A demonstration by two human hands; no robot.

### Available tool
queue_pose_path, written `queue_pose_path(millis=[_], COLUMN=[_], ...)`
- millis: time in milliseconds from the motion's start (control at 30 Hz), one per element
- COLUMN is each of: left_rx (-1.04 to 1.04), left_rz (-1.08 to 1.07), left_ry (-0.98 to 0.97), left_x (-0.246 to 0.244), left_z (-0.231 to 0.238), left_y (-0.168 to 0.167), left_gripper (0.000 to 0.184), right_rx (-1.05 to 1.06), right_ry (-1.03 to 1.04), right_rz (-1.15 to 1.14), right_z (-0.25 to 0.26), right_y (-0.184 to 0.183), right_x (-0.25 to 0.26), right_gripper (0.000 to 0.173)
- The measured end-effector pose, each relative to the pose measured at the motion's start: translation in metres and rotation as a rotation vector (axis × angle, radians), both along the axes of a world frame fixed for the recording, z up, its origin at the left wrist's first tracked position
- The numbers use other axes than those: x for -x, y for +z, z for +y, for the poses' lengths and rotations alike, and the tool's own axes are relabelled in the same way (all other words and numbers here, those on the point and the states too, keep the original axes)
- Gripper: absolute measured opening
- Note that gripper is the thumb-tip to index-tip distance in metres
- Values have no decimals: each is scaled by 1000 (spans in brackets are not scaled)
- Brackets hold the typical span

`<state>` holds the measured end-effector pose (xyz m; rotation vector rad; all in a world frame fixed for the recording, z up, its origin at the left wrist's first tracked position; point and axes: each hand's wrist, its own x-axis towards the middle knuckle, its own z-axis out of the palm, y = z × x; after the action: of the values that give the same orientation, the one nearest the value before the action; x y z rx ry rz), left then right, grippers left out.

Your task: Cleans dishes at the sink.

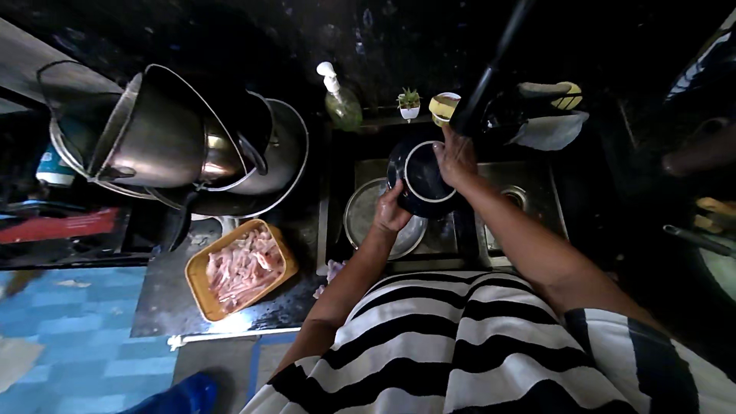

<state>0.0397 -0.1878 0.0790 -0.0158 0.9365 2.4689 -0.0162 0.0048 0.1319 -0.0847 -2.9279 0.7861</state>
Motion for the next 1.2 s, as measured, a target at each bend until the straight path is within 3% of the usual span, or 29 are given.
queue_pose_path(millis=[100, 233, 367, 433, 567, 700, 800, 900, 1100, 1200], left_rx=[-75, -101, -201, -235, -204, -132, -93, -12, 490, 615], left_rz=[0, -20, -123, -138, -131, -176, -206, -227, -93, -57], left_ry=[49, 131, 201, 204, 200, 137, 128, 68, -443, -534], left_x=[7, 12, 11, 12, 9, 11, 24, 28, 24, 20], left_z=[14, 20, 15, 11, 12, 21, 27, 39, 30, 18], left_y=[8, 15, 11, 8, 1, -9, -26, -33, -13, -10], left_gripper=[49, 59, 61, 64, 62, 52, 46, 47, 44, 44], right_rx=[-138, -230, -291, -212, -20, 647, 1113, 1139, 1125, 1153], right_ry=[132, 454, 737, 683, 366, -55, -150, -117, -166, -153], right_rz=[-2, 53, 191, 240, 155, -38, -159, -208, -248, -316], right_z=[-28, -59, -35, -11, 28, 40, 52, 64, 101, 105], right_y=[5, 0, -18, -25, -27, 3, 14, 18, 14, 2], right_x=[-9, -34, -55, -57, -47, -36, -44, -57, -91, -104], right_gripper=[63, 52, 46, 44, 46, 61, 45, 39, 35, 38])
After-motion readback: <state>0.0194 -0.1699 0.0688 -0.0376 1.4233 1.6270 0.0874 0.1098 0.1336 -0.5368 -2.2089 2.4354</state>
